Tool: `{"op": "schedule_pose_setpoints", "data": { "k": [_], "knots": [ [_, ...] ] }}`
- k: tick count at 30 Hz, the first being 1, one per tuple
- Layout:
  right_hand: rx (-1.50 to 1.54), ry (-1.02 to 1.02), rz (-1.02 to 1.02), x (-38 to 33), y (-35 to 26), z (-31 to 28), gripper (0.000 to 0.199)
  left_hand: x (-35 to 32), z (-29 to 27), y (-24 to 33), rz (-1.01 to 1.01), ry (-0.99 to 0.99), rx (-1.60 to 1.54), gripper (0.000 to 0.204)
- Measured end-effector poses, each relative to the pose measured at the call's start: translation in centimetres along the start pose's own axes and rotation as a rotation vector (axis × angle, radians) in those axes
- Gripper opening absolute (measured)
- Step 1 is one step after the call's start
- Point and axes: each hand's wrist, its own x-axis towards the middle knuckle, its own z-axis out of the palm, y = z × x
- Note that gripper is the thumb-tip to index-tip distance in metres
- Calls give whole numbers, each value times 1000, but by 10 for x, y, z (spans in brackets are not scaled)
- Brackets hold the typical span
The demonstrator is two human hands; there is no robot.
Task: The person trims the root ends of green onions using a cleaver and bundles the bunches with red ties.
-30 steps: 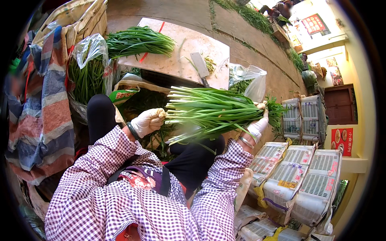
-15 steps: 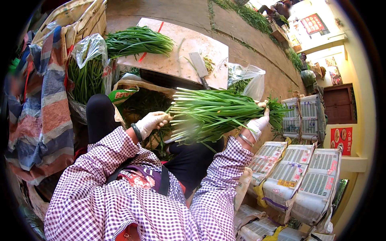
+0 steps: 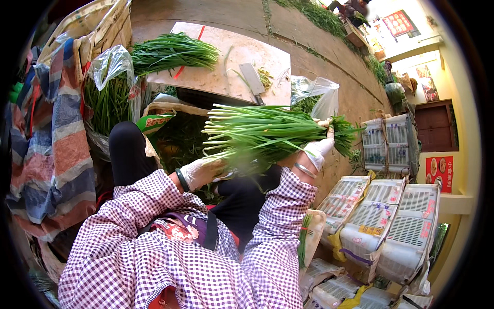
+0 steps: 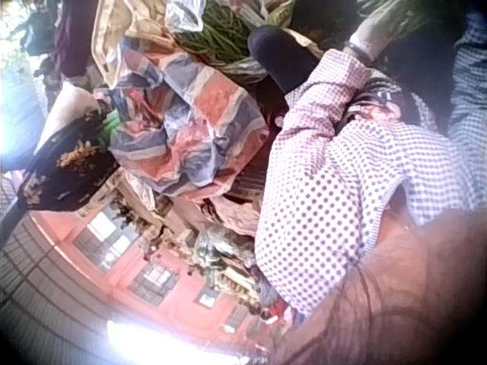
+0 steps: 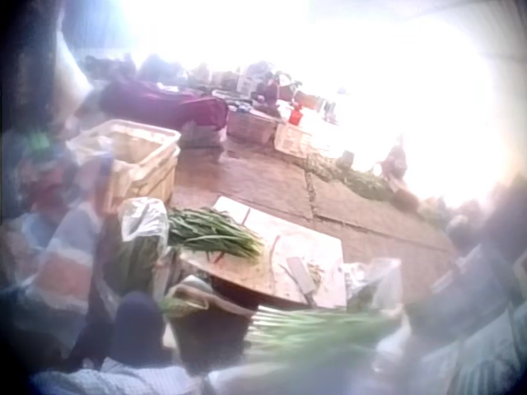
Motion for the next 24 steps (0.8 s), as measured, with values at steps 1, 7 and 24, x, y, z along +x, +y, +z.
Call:
{"op": "schedule_pose_setpoints", "data": {
  "k": [1,7,24],
  "knots": [
    [-1,18,4,-9,7,12,23,2,10,7,5,-20,-37,51],
    [6,-5,-23,-4,-7,1,25,2,-4,12,-9,142,-122,39],
    [-7,118,-65,-15,5,22,21,5,25,6,27,188,63,44]
  ]
}}
